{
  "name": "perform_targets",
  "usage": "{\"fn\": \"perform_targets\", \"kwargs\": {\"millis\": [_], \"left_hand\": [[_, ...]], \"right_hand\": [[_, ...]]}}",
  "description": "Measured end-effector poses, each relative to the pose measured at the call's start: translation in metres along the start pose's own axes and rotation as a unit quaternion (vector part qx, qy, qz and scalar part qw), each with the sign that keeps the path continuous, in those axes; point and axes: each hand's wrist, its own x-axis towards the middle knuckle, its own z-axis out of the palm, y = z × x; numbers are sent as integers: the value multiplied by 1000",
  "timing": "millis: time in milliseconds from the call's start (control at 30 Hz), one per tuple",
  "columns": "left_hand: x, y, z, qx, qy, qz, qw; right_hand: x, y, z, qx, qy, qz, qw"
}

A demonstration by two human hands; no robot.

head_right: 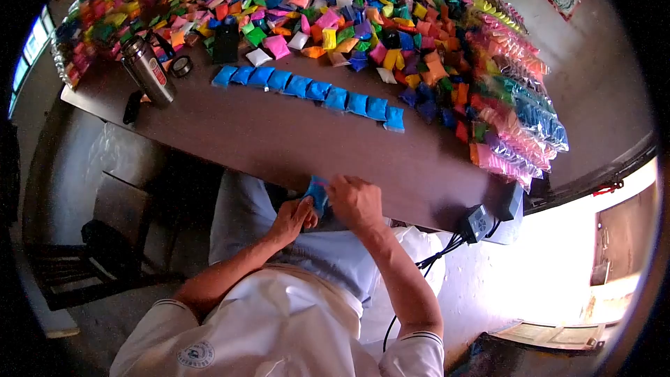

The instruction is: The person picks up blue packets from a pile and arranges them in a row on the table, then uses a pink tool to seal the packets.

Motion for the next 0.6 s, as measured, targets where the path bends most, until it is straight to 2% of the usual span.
{"fn": "perform_targets", "kwargs": {"millis": [67, 200, 300, 400, 467, 600], "left_hand": [[0, 3, 0, -26, -5, -9, 1000], [2, 15, 1, -35, -17, -13, 999], [3, 21, 3, 3, -5, -4, 1000], [2, 13, 1, 4, -5, 5, 1000], [-3, 10, -1, 0, 7, -5, 1000], [-3, 8, -1, -5, -8, -6, 1000]], "right_hand": [[-1, -7, 3, -19, -19, -38, 999], [9, -1, 9, -75, -48, -29, 996], [14, 9, 15, -97, -47, -24, 994], [16, 23, 15, -106, 2, -28, 994], [14, 26, 3, -28, 7, 37, 999], [-3, 3, -1, -6, 19, 30, 999]]}}
